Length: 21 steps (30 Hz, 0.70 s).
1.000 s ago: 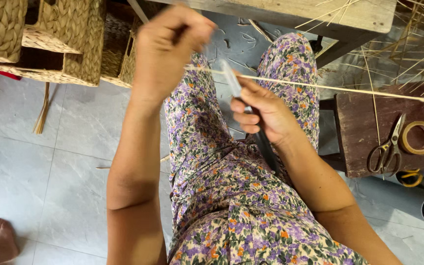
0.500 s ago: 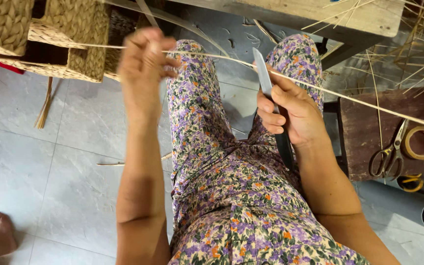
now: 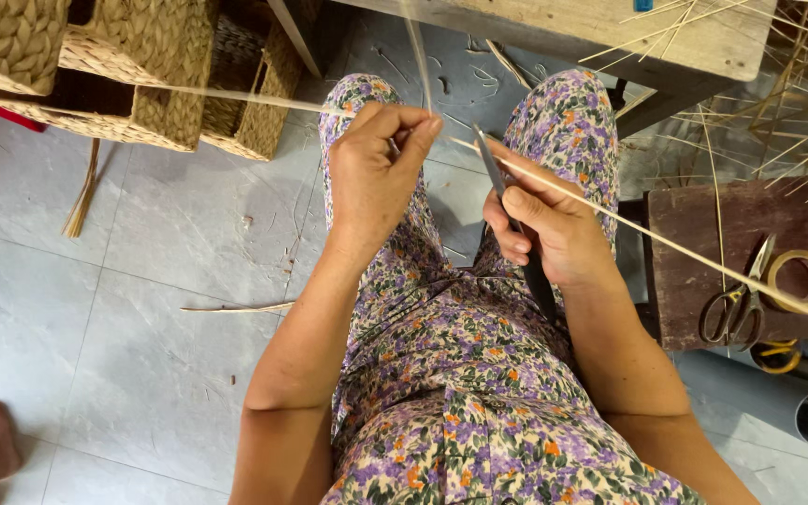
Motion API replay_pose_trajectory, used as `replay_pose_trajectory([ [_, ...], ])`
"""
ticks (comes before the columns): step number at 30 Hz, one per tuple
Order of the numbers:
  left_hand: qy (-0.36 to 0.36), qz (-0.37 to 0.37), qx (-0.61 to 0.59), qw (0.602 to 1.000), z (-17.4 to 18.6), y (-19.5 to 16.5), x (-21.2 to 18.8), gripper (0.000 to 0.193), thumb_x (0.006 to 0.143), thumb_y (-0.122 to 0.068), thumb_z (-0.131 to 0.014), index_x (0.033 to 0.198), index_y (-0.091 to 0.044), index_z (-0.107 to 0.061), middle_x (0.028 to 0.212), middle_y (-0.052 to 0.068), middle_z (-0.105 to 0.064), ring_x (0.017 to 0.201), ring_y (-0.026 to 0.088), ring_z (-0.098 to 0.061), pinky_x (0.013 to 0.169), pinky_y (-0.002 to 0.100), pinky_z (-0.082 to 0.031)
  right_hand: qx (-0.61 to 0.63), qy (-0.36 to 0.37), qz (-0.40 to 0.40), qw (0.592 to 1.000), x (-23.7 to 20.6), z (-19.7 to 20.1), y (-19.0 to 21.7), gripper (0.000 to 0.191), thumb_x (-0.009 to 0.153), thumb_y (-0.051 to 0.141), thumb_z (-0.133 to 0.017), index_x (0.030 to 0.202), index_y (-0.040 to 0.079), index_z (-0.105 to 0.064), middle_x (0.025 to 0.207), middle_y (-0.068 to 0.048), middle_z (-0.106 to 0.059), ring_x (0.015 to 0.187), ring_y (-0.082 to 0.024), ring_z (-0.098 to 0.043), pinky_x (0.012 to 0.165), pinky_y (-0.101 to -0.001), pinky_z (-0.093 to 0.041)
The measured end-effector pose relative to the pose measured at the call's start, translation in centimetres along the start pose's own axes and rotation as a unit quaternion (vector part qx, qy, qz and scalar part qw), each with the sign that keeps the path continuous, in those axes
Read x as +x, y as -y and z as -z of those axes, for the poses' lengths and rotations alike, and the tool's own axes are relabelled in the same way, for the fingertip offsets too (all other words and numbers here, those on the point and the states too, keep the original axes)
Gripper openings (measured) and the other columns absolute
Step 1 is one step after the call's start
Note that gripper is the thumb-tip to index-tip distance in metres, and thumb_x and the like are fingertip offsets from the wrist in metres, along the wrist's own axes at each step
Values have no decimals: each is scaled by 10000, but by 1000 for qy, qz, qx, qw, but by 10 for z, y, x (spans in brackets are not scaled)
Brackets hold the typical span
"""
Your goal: The person sits and repeatedly pulls thin bamboo strips from a bundle on a table, then uses a knife to scrape and split the strips into finer strands. The person holds the strip with one hand and scrapes with the other, occasionally peeling off thin layers.
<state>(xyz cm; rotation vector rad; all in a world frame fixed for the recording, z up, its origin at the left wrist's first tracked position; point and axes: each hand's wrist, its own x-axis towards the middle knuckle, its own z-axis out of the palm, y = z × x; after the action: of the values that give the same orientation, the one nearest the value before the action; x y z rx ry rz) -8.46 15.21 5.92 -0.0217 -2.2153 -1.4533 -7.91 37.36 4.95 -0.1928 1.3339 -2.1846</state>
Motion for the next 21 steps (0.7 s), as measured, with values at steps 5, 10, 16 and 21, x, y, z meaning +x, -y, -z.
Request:
replay_pose_trajectory([
  [5, -23, -33, 4, 999, -5, -3, -2, 123, 967, -19, -738, 894, -19, -639, 834, 40, -590, 642, 122, -512, 583, 280, -414, 12, 10, -34, 999, 0, 3, -2, 672, 964, 308, -715, 1564, 99, -496, 813, -45, -547, 551, -79, -430, 459, -239, -361],
  [10, -114, -110, 57, 986, -1, 33, -1, 84, 983, 26, -658, 965, -52, -633, 913, 56, -591, 754, 143, -566, 669, 283, -472, 49, 18, -6, 999, -6, 15, -3, 571, 985, 257, -716, 1511, 107, -548, 799, -36, -535, 540, -73, -431, 430, -226, -360],
  [16, -244, -4, 80, 967, 82, 131, 4, 102, 1036, -24, -722, 941, -40, -691, 842, 62, -685, 689, 162, -517, 596, 312, -416, 142, 20, 47, 988, -17, 51, 21, 471, 1067, 233, -662, 1509, 116, -550, 849, -43, -538, 583, -69, -444, 469, -214, -367],
  [21, -129, 99, 329, 930, 102, 157, -32, 233, 1028, -212, -751, 1129, -4, -724, 791, 70, -678, 645, 81, -555, 572, 274, -442, 76, 33, 94, 992, -18, 59, 20, 542, 1065, 231, -648, 1577, 132, -501, 854, -71, -556, 591, -82, -447, 495, -237, -375],
])
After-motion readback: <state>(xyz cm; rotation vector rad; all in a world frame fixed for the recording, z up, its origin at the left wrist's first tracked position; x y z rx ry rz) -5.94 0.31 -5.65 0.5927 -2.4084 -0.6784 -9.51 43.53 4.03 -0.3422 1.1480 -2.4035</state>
